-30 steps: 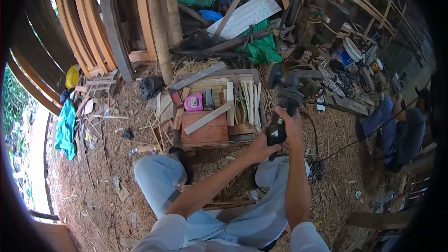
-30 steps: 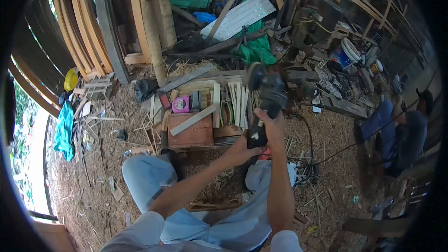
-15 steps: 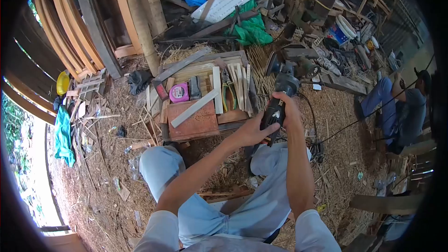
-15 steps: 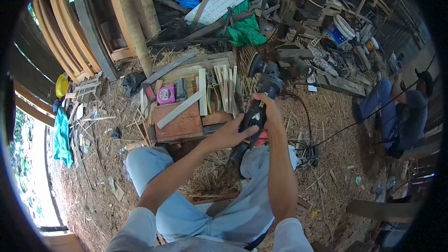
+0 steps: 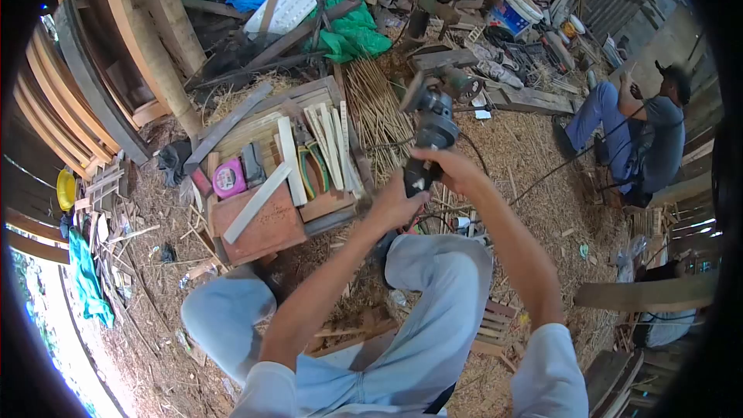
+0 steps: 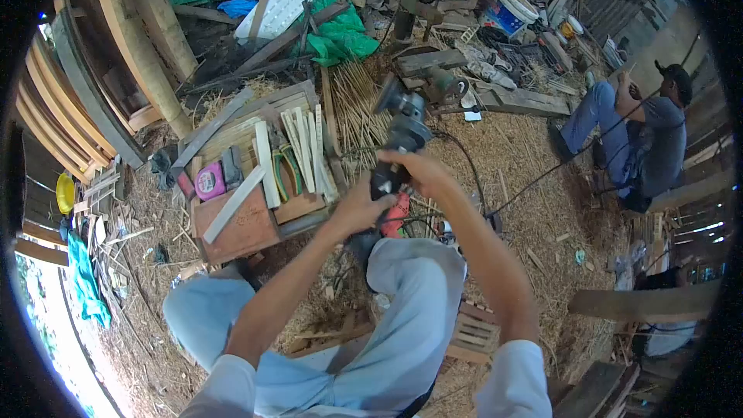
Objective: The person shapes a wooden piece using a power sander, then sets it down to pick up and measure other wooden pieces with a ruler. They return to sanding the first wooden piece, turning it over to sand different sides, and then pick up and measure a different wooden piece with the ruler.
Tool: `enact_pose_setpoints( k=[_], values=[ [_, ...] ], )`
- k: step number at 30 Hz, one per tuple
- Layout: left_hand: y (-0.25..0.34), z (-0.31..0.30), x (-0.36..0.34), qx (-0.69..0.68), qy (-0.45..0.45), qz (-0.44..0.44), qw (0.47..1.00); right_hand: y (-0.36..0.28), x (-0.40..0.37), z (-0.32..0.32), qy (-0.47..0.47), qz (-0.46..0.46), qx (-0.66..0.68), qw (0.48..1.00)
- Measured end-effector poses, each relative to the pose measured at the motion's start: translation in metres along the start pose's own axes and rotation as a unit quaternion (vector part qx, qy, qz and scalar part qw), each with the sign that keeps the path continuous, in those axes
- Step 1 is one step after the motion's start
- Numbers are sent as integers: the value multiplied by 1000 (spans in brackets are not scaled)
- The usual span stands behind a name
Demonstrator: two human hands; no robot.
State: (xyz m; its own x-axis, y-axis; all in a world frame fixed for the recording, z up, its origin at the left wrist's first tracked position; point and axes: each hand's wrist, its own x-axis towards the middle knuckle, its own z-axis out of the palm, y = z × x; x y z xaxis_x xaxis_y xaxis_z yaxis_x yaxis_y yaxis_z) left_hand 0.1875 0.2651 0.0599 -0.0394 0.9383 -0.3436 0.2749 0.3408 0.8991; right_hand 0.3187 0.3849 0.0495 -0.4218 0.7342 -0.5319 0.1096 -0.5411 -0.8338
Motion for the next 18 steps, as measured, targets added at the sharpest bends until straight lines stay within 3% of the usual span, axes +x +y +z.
enact_pose_setpoints(
  k=[1,3,4,5,7,8,9,11,12,15,18],
  values=[
    [-10,12,18,1,2,0,1000,8,17,-18,-1,-1,0,1000],
    [-60,58,65,-27,43,57,997,34,49,-54,52,83,-73,992],
    [-85,76,89,0,63,96,993,44,50,-52,61,6,-20,998],
    [-102,86,108,-1,59,90,994,60,65,-58,63,13,-18,998],
    [-131,101,135,-76,16,5,997,103,106,-73,43,30,82,995],
    [-144,109,143,-94,27,17,995,122,124,-81,54,54,71,995],
    [-159,117,150,-92,22,9,996,142,139,-86,57,60,77,994],
    [-189,130,161,-2,44,-87,995,177,162,-94,47,103,90,990],
    [-200,130,164,-9,12,-123,992,191,168,-95,42,101,93,990],
    [-230,144,167,10,54,-112,992,223,182,-98,42,129,70,988],
    [-222,135,159,-13,14,-163,986,228,175,-92,37,176,91,979]
  ],
)
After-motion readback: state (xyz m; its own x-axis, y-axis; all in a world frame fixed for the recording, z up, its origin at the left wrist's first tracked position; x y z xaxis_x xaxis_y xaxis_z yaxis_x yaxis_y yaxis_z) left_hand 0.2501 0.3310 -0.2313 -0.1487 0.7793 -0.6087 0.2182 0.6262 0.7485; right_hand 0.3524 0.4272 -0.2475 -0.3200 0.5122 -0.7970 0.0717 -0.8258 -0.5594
